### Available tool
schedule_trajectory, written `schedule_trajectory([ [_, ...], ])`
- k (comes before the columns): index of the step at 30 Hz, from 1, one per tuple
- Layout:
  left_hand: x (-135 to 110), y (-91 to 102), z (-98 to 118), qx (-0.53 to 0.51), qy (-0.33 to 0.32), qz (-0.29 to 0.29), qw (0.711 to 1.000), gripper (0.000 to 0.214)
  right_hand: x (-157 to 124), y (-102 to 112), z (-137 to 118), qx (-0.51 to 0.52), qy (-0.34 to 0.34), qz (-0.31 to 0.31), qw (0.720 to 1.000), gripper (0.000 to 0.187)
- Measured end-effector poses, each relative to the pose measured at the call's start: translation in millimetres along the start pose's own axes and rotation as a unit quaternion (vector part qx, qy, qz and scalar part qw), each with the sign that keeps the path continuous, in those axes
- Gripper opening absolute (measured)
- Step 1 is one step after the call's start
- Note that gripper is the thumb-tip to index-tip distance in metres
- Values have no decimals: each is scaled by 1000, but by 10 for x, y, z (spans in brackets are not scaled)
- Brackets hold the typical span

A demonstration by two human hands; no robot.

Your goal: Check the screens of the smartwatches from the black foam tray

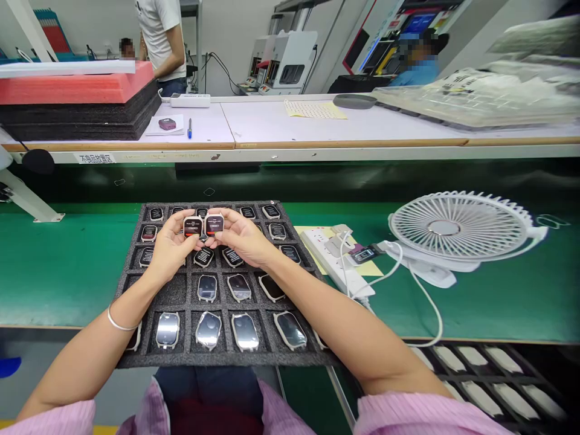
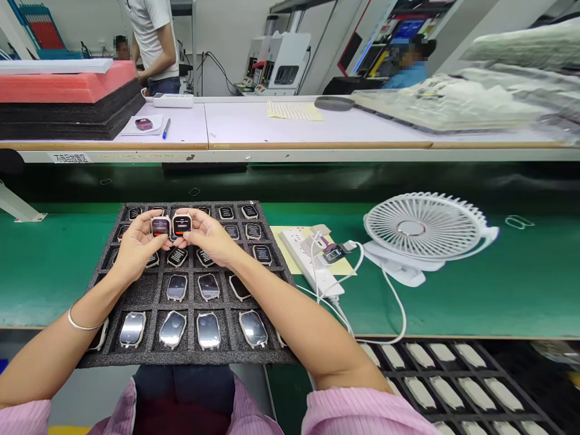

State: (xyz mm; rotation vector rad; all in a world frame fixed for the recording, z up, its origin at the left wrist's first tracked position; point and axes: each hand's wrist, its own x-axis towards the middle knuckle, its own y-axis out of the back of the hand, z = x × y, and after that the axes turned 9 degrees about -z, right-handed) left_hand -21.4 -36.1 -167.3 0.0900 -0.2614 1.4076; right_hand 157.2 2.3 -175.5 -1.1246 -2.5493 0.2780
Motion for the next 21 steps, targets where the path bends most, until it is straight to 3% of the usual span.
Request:
schedule_trajectory([
  [21,-26,0,15,-2,11,-7,1000,45,-5,-9,-22,-16,-4,15,1000,37],
])
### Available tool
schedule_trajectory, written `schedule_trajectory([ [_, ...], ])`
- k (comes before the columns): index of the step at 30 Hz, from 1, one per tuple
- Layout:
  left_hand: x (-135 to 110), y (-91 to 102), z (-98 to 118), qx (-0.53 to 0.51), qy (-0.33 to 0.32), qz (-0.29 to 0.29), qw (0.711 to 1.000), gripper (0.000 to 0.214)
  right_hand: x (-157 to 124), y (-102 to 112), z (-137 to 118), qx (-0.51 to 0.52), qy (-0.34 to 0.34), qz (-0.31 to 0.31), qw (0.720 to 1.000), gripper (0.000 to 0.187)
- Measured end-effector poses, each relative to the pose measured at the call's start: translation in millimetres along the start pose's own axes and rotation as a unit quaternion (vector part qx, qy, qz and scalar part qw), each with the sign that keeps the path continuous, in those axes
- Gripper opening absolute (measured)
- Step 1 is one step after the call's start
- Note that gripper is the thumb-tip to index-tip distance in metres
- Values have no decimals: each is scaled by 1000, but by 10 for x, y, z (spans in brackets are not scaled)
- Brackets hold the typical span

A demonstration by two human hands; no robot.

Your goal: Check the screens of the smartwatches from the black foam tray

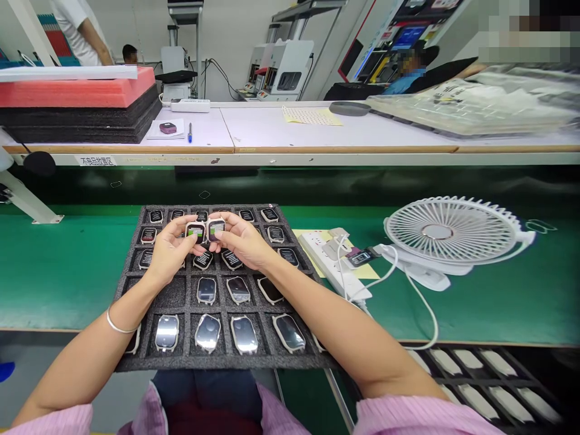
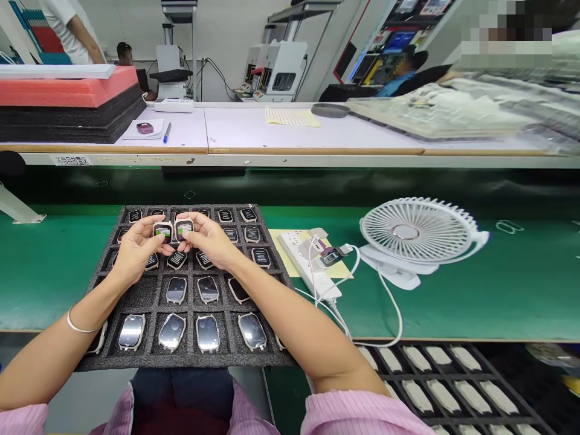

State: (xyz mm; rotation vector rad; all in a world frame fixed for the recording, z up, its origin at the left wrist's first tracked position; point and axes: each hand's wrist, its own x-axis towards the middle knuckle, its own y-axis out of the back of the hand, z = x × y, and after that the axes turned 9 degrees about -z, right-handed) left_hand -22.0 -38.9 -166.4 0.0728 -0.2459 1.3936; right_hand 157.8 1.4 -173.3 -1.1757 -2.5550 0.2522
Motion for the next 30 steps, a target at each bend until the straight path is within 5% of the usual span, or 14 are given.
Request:
schedule_trajectory([
  [12,-10,-3,24,4,23,6,1000,41,7,-10,3,6,-15,11,1000,28],
  [30,-5,-14,15,-2,16,-1,1000,47,5,-9,-1,4,-3,6,1000,39],
])
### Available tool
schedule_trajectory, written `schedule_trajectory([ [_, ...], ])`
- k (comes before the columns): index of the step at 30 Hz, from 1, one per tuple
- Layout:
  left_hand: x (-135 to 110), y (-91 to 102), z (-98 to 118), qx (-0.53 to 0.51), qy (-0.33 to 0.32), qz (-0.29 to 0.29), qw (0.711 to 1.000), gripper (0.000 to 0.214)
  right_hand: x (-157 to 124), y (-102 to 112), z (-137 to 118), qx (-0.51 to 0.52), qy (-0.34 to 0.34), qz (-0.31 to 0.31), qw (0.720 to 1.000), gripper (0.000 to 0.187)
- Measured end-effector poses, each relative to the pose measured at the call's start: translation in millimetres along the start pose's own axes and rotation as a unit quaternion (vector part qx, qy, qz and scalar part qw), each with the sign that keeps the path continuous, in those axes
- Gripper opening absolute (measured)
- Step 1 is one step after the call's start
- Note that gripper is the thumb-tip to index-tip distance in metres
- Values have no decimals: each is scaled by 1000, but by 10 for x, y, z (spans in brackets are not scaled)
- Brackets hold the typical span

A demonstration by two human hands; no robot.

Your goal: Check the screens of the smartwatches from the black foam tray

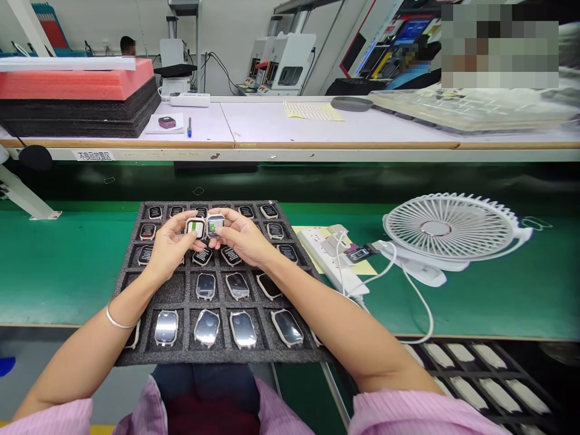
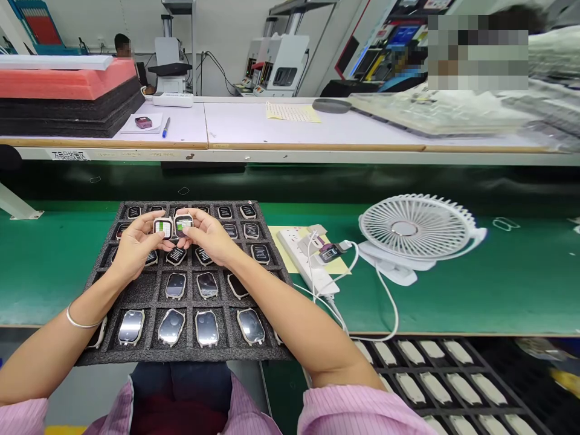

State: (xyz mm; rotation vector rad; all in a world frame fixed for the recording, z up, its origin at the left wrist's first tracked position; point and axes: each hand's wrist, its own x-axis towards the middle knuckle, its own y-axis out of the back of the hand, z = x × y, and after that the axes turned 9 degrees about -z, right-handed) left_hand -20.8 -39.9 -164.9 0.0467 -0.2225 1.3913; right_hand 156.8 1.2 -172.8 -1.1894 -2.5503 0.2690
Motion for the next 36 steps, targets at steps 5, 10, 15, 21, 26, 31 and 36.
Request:
schedule_trajectory([
  [5,5,-1,-1,4,-1,-2,1000,48,-4,3,2,-2,-2,0,1000,39],
  [10,10,5,-11,6,-3,-2,1000,52,-2,0,-5,0,0,2,1000,43],
  [15,9,9,-28,-2,-7,-21,1000,55,9,2,-13,14,-3,17,1000,36],
  [21,2,-3,-70,-17,-7,-57,998,56,25,41,-16,22,-15,38,999,29],
  [26,4,-1,-62,-18,-6,-47,999,59,9,37,-29,34,-9,25,999,35],
  [31,2,-12,-33,-17,2,-39,999,61,0,34,-21,25,-7,31,999,39],
  [36,-5,-7,-18,3,-4,-34,999,54,-4,35,-16,18,-3,18,1000,38],
])
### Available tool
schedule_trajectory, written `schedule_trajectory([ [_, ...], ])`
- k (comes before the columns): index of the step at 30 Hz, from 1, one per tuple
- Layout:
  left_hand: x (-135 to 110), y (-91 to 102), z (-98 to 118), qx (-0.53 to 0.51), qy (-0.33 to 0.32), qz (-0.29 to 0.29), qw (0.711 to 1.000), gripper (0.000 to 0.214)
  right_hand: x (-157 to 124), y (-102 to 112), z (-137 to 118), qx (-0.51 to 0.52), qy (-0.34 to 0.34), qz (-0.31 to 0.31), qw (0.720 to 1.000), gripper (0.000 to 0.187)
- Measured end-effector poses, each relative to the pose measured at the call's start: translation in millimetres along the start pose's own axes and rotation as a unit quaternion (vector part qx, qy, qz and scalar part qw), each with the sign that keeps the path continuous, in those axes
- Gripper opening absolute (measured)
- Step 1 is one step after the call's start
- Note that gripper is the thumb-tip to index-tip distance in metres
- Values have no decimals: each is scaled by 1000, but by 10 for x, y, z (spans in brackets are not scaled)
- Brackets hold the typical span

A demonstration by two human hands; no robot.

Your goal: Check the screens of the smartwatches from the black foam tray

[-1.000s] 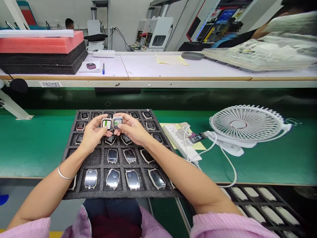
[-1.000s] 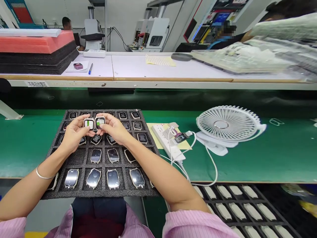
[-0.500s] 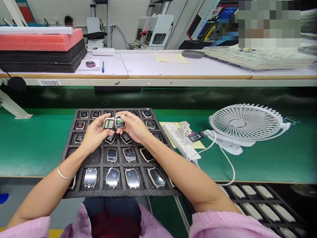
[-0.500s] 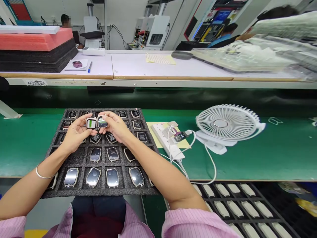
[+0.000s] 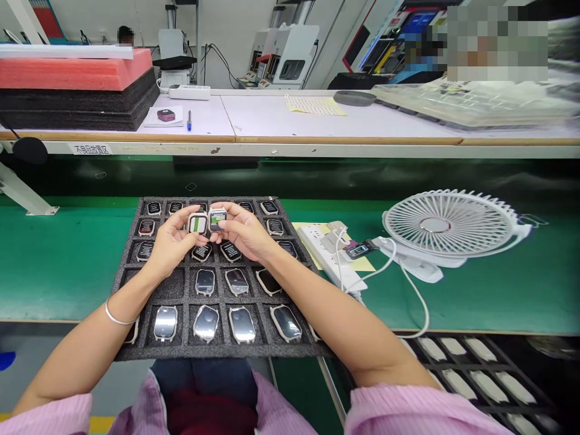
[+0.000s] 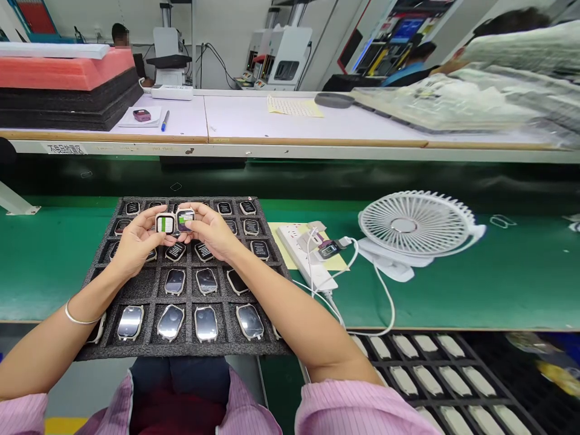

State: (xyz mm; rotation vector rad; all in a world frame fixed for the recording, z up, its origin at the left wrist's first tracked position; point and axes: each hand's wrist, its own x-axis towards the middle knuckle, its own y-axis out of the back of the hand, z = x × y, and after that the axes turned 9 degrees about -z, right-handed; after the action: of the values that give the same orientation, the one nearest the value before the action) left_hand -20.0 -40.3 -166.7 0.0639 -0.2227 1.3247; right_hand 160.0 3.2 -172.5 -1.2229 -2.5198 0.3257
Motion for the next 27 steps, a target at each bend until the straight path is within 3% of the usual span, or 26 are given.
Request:
schedule_trajectory([
  [10,-7,-18,37,-8,16,35,999,34,-10,-41,0,-14,-30,5,999,33],
  [27,29,-1,-28,-6,-14,27,1000,49,-4,-13,38,-20,4,-18,1000,46],
])
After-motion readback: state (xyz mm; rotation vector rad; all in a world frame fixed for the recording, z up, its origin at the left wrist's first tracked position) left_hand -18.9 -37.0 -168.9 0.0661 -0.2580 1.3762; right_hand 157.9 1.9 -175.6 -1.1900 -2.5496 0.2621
